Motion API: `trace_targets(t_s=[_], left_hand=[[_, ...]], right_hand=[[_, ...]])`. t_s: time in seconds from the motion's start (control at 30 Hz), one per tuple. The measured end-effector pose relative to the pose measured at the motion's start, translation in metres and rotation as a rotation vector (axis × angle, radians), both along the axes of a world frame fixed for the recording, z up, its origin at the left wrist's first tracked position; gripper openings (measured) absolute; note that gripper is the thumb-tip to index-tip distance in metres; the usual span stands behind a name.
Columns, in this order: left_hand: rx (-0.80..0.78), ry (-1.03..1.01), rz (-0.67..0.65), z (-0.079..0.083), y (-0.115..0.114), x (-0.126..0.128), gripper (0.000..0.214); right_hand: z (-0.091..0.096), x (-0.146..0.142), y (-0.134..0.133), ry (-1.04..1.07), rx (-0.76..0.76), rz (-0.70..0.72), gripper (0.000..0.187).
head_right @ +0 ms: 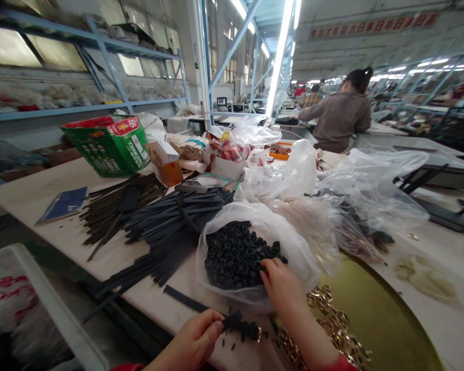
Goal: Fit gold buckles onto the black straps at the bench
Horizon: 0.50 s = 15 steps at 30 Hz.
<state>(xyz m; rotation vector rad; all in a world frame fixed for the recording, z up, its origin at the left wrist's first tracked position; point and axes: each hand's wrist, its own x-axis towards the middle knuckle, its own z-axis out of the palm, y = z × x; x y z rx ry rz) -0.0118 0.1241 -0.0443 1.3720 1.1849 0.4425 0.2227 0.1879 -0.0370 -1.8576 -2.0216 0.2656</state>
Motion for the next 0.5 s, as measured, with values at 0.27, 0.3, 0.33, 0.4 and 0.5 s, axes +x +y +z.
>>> trace_targets(t_s=[0.27, 0.3, 0.33, 0.4, 0.5], left_hand=[[0.039, 0.007, 0.058, -0.004, -0.007, 0.000, 0.022], [0.053, -0.007, 0.076, -0.005, -0.008, 0.001, 0.023], [0.071, -0.023, 0.094, -0.006, -0.008, 0.001, 0.025], [0.103, -0.058, 0.117, -0.006, -0.009, 0.001, 0.029], [0.097, -0.087, 0.127, 0.000, -0.010, 0.002, 0.028]], right_hand=[[-0.008, -0.020, 0.005, -0.395, -0.008, 0.105, 0.016], [-0.007, -0.020, 0.004, -0.407, -0.006, 0.109, 0.018], [-0.007, -0.020, 0.004, -0.398, -0.009, 0.107, 0.019], [-0.009, -0.019, 0.004, -0.339, -0.020, 0.082, 0.021], [-0.012, -0.017, 0.003, -0.265, -0.032, 0.047, 0.015]])
